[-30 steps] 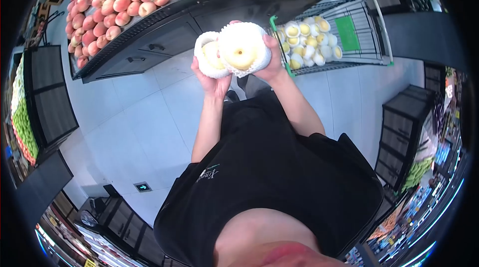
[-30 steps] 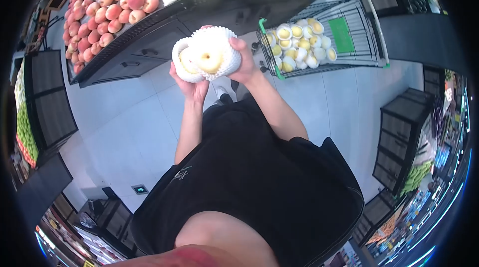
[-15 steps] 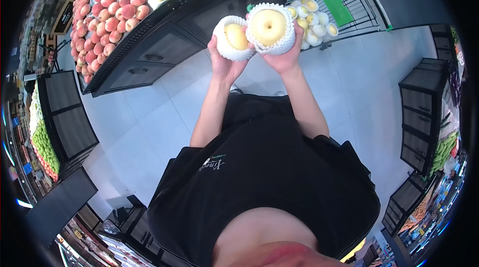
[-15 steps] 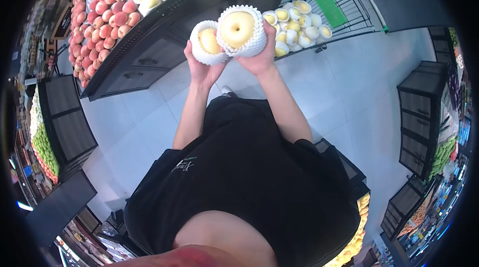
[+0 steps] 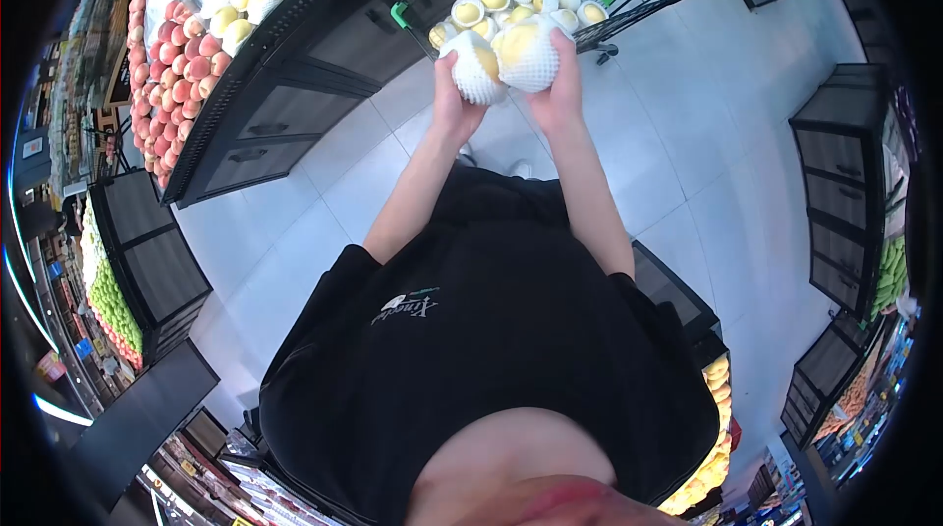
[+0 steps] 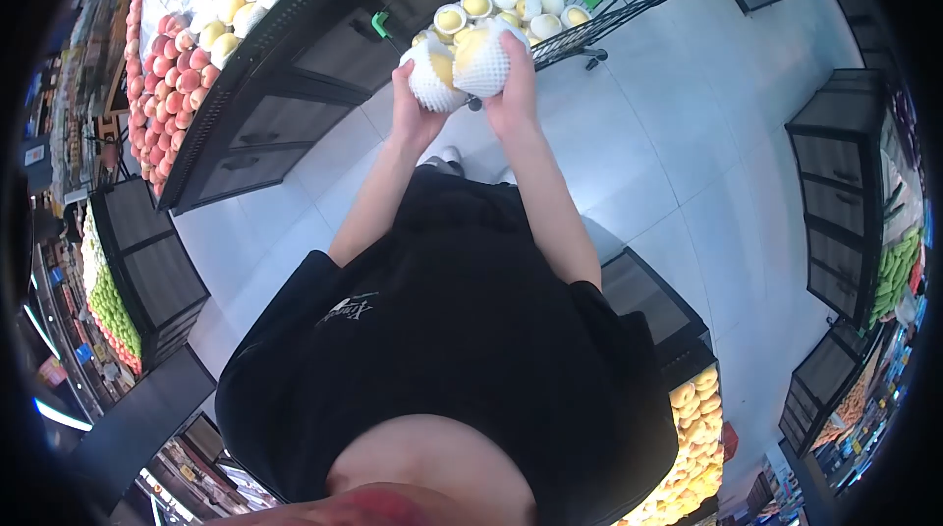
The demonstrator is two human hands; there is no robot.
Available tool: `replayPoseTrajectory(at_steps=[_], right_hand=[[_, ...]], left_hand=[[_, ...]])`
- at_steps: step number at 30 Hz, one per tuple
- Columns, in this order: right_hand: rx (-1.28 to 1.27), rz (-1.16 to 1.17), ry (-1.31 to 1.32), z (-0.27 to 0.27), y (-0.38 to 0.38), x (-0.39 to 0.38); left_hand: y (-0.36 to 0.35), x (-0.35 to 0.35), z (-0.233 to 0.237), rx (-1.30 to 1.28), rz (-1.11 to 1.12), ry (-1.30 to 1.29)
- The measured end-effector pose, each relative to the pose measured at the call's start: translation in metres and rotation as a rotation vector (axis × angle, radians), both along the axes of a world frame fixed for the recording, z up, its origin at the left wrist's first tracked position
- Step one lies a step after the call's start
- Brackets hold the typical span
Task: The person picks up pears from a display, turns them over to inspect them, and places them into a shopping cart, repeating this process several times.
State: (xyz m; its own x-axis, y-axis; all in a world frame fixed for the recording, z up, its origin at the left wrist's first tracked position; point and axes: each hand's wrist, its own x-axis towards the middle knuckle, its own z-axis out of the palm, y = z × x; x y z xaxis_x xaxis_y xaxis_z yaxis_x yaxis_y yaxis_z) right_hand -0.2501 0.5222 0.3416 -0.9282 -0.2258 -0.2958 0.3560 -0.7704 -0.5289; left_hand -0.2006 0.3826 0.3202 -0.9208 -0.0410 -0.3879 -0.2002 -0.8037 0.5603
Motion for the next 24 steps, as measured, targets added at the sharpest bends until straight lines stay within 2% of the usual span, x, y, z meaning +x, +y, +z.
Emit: replayPoseTrajectory(at_steps=[4, 7, 8, 11, 13, 16, 18, 20, 24], right_hand=[[0.598, -0.176, 0.257, -0.014, 0.011, -0.022], [0.867, -0.184, 0.6, -0.013, 0.024, -0.043], [0.711, -0.109, 0.511, -0.012, 0.027, -0.05], [0.233, 0.102, 0.189, -0.011, 0.034, -0.067], [-0.108, 0.206, -0.069, -0.013, 0.044, -0.081], [-0.436, 0.391, -0.105, -0.043, 0.068, -0.105], [-0.501, 0.41, -0.138, -0.059, 0.074, -0.121], [-0.533, 0.412, -0.162, -0.079, 0.079, -0.138], [-0.275, 0.348, -0.344, -0.094, 0.072, -0.177]], left_hand=[[0.0, -0.025, -0.02, -0.425, 0.088, -0.002], [-0.003, -0.041, -0.019, -0.4, 0.101, 0.014], [-0.004, -0.045, -0.02, -0.395, 0.096, 0.014], [-0.023, -0.056, -0.036, -0.162, 0.024, 0.028], [-0.039, -0.066, -0.047, 0.016, 0.077, 0.04], [-0.064, -0.083, -0.076, 0.157, 0.149, 0.02], [-0.08, -0.096, -0.096, 0.212, 0.143, 0.036], [-0.087, -0.113, -0.11, 0.162, 0.153, 0.002], [-0.085, -0.153, -0.13, 0.069, 0.165, -0.13]])
